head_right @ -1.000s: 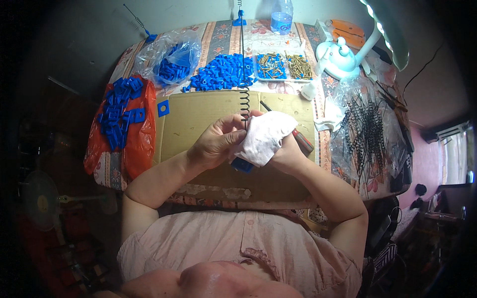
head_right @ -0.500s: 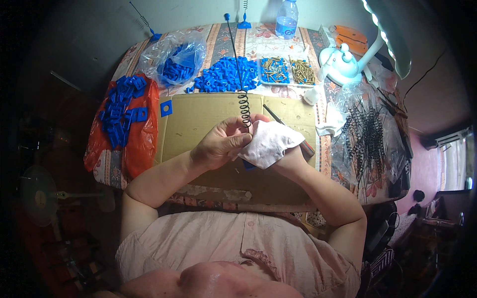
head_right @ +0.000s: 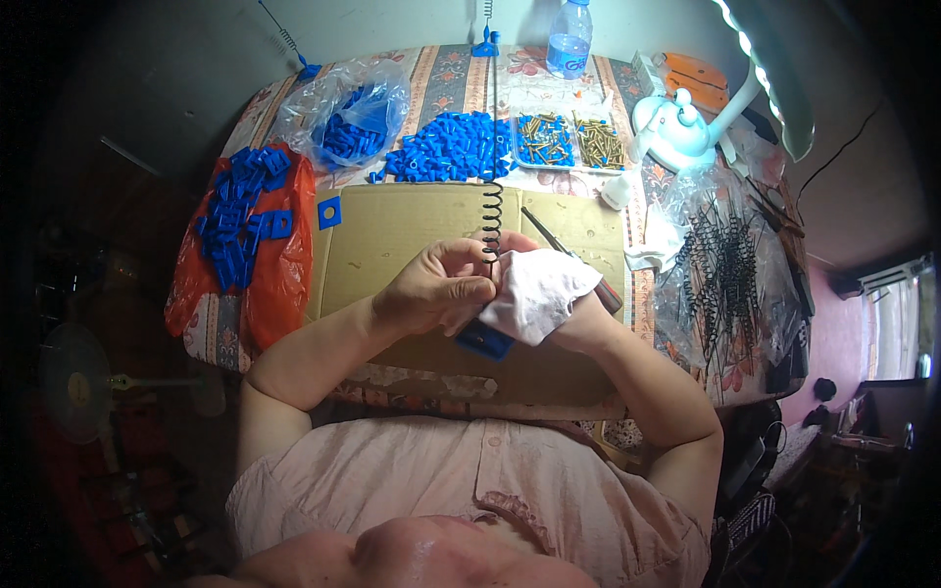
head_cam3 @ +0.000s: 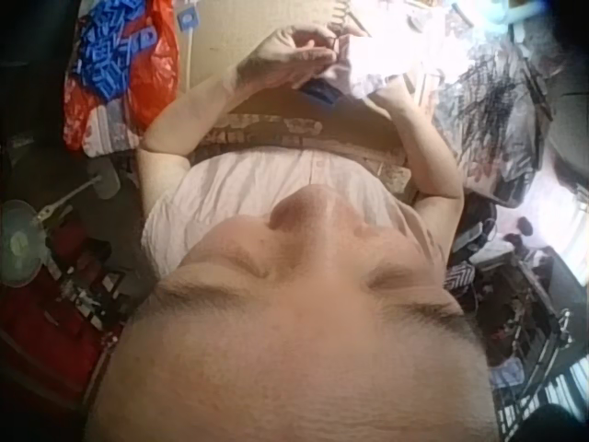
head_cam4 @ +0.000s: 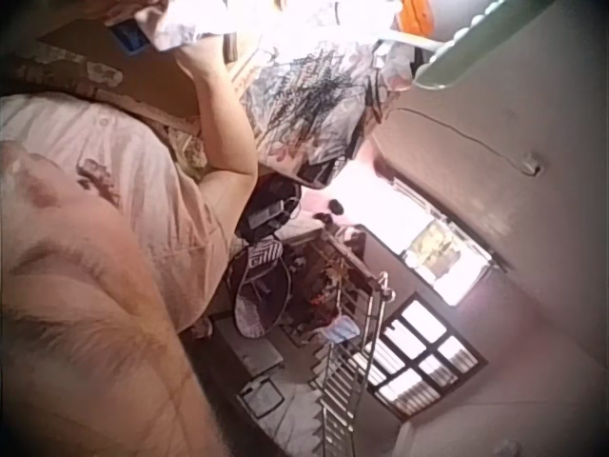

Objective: Assembling small blue plastic components and metal springs at a workbench using a screwdriver.

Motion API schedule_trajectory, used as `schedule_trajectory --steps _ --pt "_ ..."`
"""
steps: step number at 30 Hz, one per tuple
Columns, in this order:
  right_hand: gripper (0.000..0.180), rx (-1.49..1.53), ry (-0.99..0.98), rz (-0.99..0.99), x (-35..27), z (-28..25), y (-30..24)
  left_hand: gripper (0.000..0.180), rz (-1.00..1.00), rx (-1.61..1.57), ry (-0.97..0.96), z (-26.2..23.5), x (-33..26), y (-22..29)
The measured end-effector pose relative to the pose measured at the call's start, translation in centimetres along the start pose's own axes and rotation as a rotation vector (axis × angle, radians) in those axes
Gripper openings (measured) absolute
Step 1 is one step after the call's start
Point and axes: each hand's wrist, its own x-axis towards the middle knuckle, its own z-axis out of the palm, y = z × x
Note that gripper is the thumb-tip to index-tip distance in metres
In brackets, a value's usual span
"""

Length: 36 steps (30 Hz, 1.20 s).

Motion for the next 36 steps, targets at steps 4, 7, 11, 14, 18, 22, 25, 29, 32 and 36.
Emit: schedule_trajectory --steps 4,7,11,14,18,22,25,29,32,36 --pt "0.061 0.077 0.095 0.038 -0.5 1.0 3.2 0.013 0.175 0.064 0.007 -0.2 0.7 -1.5" --pt "0.060 0.089 0.106 0.010 -0.8 0.7 3.0 0.013 0.064 0.013 0.039 0.3 0.2 -0.4" --pt "0.052 -0.099 -0.049 0.018 -0.1 -0.2 0.6 0.012 0.060 0.055 -0.002 -0.3 0.2 -0.9" --pt "0.047 0.002 -0.068 0.056 -0.1 -0.3 1.4 0.012 0.043 0.065 -0.001 0.1 0.1 -0.1" --pt "0.050 0.215 0.098 0.080 0.0 0.8 -0.7 0.011 0.083 0.076 0.059 -0.1 0.3 -0.7" --pt "0.053 0.001 0.283 0.061 -0.7 1.2 0.8 0.012 0.103 0.087 0.068 -0.5 0.6 -1.3" --pt "0.049 -0.131 0.200 0.013 -0.7 0.5 1.0 0.007 0.069 0.033 0.103 0.0 0.5 -0.8" --pt "0.040 -0.373 0.042 0.090 -0.4 -0.1 -0.9 0.009 0.038 0.035 0.070 -0.3 0.2 -0.6" --pt "0.041 -0.553 -0.033 0.051 -0.4 -0.4 -0.1 0.009 0.043 0.023 0.035 0.1 0.3 -0.1" --pt "0.054 -0.151 0.068 0.032 -0.3 0.3 -0.8 0.009 0.052 0.025 0.070 0.3 0.2 -0.2"
